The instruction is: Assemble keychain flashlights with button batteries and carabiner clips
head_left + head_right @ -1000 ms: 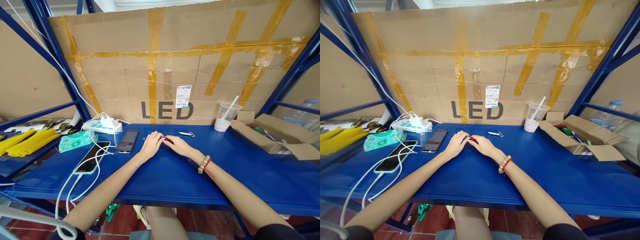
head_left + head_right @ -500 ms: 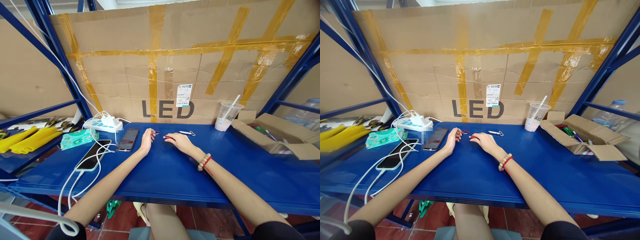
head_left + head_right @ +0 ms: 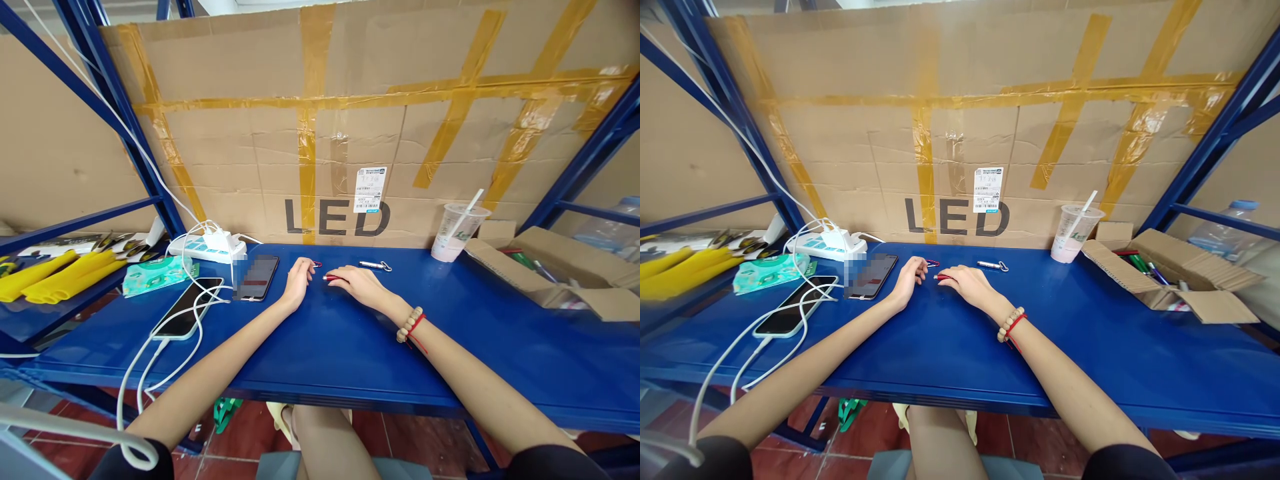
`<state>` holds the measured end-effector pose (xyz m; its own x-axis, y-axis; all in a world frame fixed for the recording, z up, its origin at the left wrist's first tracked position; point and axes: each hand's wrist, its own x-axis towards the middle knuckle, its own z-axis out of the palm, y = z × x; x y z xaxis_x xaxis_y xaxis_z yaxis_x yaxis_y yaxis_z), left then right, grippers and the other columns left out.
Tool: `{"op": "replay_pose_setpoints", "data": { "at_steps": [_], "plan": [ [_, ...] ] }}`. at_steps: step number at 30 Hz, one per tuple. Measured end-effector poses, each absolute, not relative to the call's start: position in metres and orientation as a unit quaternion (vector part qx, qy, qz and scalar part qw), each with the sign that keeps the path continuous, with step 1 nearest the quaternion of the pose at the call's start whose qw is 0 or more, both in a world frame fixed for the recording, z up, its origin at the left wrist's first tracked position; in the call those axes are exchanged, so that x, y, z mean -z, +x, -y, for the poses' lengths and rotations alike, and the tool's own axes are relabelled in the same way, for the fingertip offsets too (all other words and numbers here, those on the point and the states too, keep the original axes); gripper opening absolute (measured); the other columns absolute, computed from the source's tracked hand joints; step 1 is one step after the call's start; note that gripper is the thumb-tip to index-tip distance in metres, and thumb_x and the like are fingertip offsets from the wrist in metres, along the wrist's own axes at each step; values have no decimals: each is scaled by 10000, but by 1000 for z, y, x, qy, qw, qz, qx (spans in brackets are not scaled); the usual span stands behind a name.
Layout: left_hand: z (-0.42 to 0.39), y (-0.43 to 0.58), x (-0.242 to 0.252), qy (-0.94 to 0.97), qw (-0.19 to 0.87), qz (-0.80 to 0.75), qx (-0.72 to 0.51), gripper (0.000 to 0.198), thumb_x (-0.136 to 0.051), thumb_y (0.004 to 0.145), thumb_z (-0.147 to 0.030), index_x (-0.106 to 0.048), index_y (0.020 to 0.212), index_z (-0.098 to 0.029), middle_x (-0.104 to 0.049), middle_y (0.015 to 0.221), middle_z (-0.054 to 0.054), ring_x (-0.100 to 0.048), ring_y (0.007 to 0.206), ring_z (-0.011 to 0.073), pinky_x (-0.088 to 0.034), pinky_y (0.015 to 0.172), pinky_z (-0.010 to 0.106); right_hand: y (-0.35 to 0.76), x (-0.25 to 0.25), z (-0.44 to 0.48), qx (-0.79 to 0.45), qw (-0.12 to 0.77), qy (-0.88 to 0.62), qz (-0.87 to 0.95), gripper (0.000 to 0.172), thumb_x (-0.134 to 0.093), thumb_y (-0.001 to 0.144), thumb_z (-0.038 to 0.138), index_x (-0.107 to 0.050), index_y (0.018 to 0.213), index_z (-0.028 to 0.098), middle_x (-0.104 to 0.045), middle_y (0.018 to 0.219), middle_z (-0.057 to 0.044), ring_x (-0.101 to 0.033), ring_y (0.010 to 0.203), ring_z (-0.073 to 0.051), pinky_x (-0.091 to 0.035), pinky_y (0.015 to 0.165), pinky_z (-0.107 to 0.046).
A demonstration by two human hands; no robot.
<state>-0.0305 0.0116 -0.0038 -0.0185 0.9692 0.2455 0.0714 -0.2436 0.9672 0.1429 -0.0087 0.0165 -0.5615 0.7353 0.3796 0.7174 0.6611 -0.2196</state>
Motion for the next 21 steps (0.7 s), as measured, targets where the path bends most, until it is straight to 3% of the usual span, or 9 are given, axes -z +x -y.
{"op": "replay_pose_setpoints", "data": {
  "at_steps": [4,11,16,21],
  "plan": [
    [-9,-30,5,625,351,-467,-518,176,-408,835,-308,-507,754,-188,-534,704,-17,-475,599,90,-382,556,200,144,-14,8,-25,209,-401,892,296,-406,906,373,-593,1091,237,-639,1041,-45,-581,964,-202,-449,821,-319],
    [-8,-32,13,780,207,-462,-367,269,-488,835,-318,-481,1086,-219,-589,775,-9,-538,717,143,-421,661,260,145,-2,2,-12,198,-385,901,292,-467,880,243,-522,1158,170,-591,1079,-100,-559,992,-213,-465,818,-346],
    [-7,-35,9,828,95,-470,-291,271,-573,782,-281,-516,1044,-240,-615,785,-4,-559,823,192,-415,708,299,150,-1,-5,23,207,-425,881,309,-488,866,240,-518,1170,190,-580,1081,-88,-540,999,-214,-444,849,-365],
    [-6,-36,4,808,23,-526,-263,232,-564,763,-223,-525,992,-213,-616,779,25,-552,840,227,-399,732,340,166,4,-13,102,165,-582,790,395,-471,864,290,-483,1225,129,-505,1220,-173,-475,1077,-317,-387,870,-470]
  ]
}}
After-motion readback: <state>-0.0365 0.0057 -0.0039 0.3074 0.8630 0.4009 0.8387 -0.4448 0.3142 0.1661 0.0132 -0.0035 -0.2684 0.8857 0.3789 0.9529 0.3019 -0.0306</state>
